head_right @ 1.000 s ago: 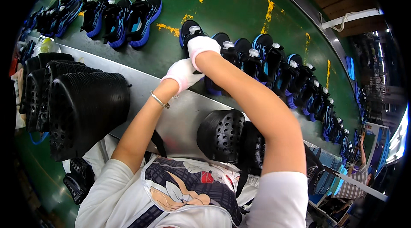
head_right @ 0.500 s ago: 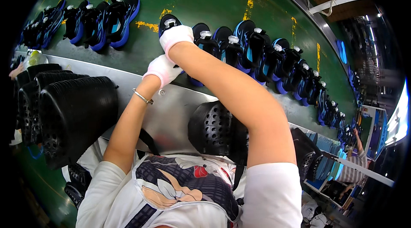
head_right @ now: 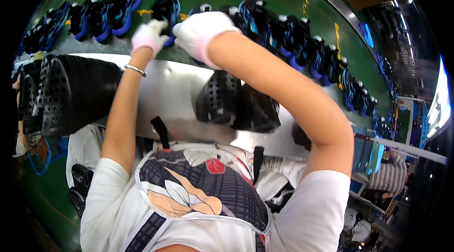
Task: The person inserts black plastic shoe lasts into blue and black athletic shoes on a factory assembly line. They pick up the lasts, place them inside the shoes to maintain shape, and arrange the shoes in a row on the conveyor belt.
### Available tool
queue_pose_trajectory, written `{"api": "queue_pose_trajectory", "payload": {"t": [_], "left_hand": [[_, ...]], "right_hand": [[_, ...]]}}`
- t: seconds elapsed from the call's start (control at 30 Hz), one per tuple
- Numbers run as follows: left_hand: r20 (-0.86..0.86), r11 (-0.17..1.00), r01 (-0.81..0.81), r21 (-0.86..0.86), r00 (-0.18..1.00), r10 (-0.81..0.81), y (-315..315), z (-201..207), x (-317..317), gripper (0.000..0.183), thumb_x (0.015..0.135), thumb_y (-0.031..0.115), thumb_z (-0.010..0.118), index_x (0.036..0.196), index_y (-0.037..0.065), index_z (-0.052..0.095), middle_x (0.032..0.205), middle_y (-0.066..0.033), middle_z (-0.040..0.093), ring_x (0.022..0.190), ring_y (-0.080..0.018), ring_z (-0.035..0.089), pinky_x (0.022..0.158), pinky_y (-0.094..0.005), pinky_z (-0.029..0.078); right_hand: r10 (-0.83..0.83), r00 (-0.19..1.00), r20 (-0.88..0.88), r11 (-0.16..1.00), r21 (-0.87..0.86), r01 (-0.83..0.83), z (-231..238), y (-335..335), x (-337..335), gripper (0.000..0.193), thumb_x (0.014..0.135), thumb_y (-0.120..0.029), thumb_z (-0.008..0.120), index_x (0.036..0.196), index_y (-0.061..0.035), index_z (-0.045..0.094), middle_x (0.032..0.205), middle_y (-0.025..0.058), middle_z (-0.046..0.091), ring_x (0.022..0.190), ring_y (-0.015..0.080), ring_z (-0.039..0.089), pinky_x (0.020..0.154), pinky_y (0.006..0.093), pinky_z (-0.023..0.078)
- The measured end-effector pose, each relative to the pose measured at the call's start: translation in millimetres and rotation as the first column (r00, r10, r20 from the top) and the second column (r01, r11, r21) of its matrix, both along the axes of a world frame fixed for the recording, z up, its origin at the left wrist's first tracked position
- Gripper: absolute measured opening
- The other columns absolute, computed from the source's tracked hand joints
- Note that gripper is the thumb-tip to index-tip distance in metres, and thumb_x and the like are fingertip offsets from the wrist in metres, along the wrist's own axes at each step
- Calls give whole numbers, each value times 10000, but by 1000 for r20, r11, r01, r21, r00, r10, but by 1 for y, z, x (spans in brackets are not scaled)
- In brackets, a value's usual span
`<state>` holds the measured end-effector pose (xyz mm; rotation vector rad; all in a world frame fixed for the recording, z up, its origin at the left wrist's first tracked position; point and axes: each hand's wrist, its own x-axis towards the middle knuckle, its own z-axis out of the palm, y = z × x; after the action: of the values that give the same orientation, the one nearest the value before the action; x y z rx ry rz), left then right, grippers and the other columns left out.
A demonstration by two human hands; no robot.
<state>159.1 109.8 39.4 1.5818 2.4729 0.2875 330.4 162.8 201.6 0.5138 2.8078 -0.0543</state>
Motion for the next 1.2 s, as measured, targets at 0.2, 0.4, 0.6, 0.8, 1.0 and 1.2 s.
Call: {"api": "queue_pose_trajectory", "payload": {"t": [0.2, 0.4, 0.6, 0.8, 1.0, 1.2], "left_hand": [[-87, 921, -34, 388, 994, 73, -37, 9, 24, 360, 834, 265, 667, 1186, 201, 622, 1189, -46, 590, 1081, -296, 546, 893, -401, 498], [145, 815, 28, 579, 980, -136, -62, 4, 58, 352, 828, 247, 655, 1160, 133, 646, 1163, -109, 593, 1048, -331, 553, 924, -403, 462], [286, 838, 35, 544, 931, -225, -79, 34, 87, 329, 820, 212, 668, 1112, 60, 655, 1085, -153, 607, 997, -327, 588, 891, -386, 475], [334, 877, 48, 478, 913, -233, -81, 40, 95, 319, 845, 213, 662, 1135, 81, 655, 1114, -127, 604, 985, -275, 604, 839, -344, 497], [373, 903, 85, 421, 891, -258, -83, 40, 105, 319, 872, 213, 635, 1168, 97, 652, 1157, -118, 590, 993, -234, 604, 821, -318, 506], [386, 906, 71, 417, 889, -248, -85, 33, 104, 325, 870, 212, 631, 1166, 81, 650, 1151, -125, 595, 987, -239, 611, 820, -322, 513]], "right_hand": [[-53, 972, -228, 993, -115, 27, 41, -38, 118, 235, 872, -308, 572, 842, -88, 650, 768, 117, 626, 800, 317, 622, 703, 432, 495], [20, 991, -135, 970, 242, 14, 27, -72, 137, 350, 708, -413, 742, 844, -100, 663, 842, 46, 659, 913, 233, 613, 1022, 421, 370], [33, 979, -201, 953, 303, 30, 2, -81, 136, 302, 691, -381, 762, 764, -106, 659, 770, 57, 655, 836, 225, 620, 1027, 395, 375], [18, 979, -203, 959, 282, 41, -1, -78, 138, 302, 690, -378, 763, 751, -103, 657, 747, 57, 655, 834, 233, 625, 1005, 390, 390], [-10, 969, -247, 951, 296, 85, -5, -78, 141, 306, 687, -371, 765, 763, -99, 647, 768, 62, 653, 844, 235, 623, 960, 384, 408], [13, 990, -141, 955, 294, 29, 3, -79, 136, 311, 702, -373, 756, 794, -99, 641, 801, 64, 651, 853, 231, 623, 921, 372, 419]]}}
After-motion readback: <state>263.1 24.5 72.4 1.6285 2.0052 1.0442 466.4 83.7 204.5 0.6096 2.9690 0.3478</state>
